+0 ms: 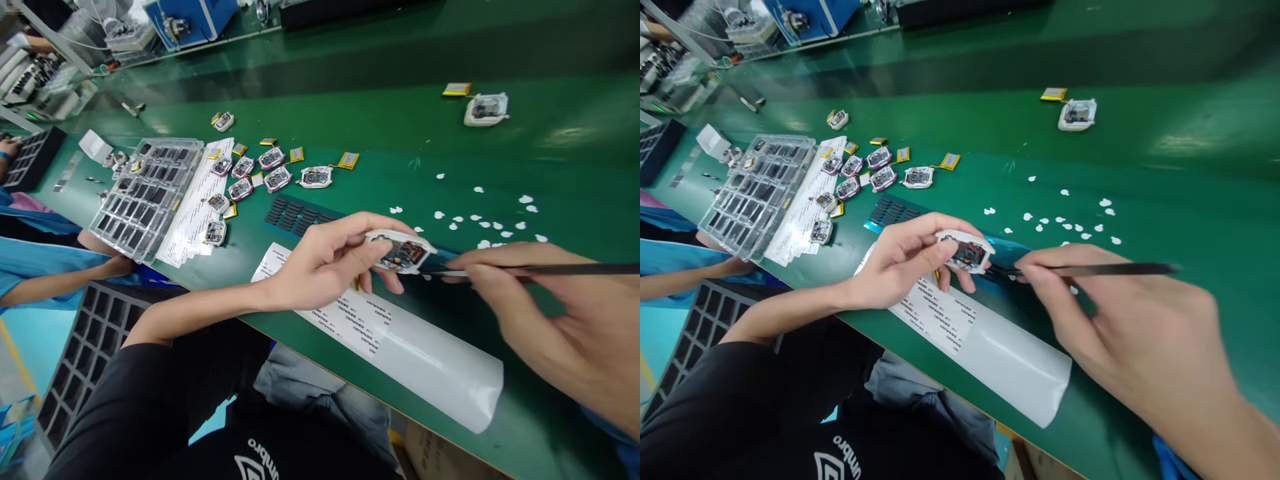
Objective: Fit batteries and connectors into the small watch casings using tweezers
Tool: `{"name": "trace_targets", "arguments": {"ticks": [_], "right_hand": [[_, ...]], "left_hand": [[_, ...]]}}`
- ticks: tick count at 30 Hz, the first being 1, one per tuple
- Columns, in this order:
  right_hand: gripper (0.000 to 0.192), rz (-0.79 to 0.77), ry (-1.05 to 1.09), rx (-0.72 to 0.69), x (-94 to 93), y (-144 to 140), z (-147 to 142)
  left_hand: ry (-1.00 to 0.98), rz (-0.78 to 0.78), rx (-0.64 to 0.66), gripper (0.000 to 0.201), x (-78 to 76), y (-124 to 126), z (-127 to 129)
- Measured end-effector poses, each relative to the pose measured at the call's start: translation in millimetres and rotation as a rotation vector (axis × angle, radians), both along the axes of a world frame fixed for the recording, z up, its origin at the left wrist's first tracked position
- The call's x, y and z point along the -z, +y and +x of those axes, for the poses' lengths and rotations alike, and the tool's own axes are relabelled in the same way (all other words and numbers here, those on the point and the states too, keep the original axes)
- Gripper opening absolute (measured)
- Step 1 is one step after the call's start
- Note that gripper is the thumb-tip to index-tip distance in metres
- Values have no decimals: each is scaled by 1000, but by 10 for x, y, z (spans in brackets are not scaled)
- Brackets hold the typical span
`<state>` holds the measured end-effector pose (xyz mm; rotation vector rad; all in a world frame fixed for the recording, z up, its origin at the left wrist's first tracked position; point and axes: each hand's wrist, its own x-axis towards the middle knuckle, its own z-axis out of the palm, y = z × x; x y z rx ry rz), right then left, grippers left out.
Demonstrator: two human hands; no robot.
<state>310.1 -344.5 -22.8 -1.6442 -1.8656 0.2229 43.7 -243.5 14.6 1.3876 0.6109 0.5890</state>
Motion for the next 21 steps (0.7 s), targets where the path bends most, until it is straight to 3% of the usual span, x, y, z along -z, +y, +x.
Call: {"name": "trace_targets", "arguments": {"ticks": [2, 4, 10, 15, 21], "right_hand": [[23, 20, -51, -53, -98, 269, -197], [24, 87, -89, -129, -162, 362, -312], [31, 205, -160, -261, -245, 289, -306], [30, 144, -149, -298, -213, 320, -265], [31, 219, -237, -388, -93, 243, -174]], "left_hand": [[24, 29, -24, 25, -6, 39, -4], [73, 116, -6, 22, -11, 61, -15], [323, 449, 148, 27, -11, 55, -49], [402, 884, 257, 35, 92, 39, -28], [510, 1025, 325, 36, 151, 19, -5]]}}
